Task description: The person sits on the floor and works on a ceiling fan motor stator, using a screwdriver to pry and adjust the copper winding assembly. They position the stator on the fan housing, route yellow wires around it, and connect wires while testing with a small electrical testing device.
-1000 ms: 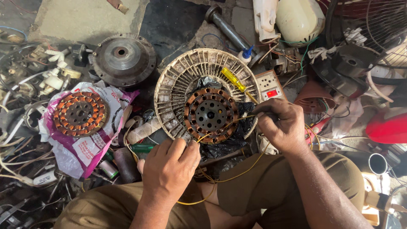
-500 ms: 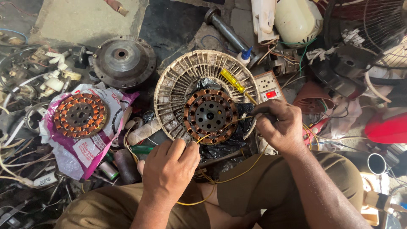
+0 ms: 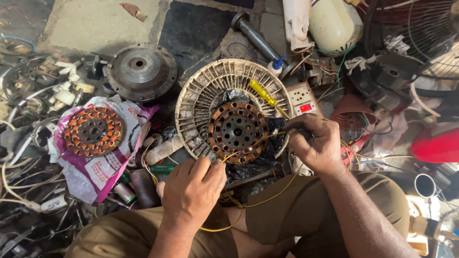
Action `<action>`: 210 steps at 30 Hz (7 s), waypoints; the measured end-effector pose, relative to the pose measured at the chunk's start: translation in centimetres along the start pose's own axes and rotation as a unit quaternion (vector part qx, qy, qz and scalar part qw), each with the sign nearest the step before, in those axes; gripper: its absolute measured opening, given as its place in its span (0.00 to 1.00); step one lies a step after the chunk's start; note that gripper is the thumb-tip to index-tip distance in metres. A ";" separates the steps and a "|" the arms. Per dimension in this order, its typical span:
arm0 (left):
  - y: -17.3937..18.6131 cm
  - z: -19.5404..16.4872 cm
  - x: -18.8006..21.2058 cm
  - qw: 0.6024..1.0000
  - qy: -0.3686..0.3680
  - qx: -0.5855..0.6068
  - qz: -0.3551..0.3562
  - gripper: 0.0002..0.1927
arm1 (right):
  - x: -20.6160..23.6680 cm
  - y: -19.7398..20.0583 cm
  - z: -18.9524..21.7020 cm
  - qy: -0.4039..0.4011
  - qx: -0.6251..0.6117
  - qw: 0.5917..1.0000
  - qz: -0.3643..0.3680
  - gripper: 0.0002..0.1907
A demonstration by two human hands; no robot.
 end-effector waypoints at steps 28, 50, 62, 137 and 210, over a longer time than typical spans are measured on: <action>0.0 0.0 0.1 1.000 -0.005 0.015 0.000 0.09 | 0.3 -0.2 -0.9 -0.068 -0.050 0.996 -0.002 0.07; -0.1 0.0 0.1 1.000 -0.002 0.015 0.001 0.09 | 0.1 -0.1 -0.1 -0.023 -0.005 1.000 0.017 0.08; 0.0 0.0 0.1 1.000 -0.003 0.010 -0.005 0.09 | 0.1 -0.2 -0.1 -0.033 -0.003 0.999 0.016 0.09; -0.2 0.1 0.2 1.000 -0.003 0.017 0.008 0.09 | 0.0 -0.1 0.6 -0.006 0.002 1.000 0.013 0.09; -0.3 -1.9 0.7 1.000 -0.021 0.001 0.006 0.10 | 7.1 0.4 -3.0 -0.181 -0.070 0.977 -0.087 0.06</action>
Point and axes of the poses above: each hand's wrist, its own x-axis away from the middle knuckle, its own y-axis out of the back of the hand, z = x × y, the point moved 8 cm from there along -x, towards the middle knuckle, and after that the axes turned 3 degrees about -z, right-handed, at the moved point
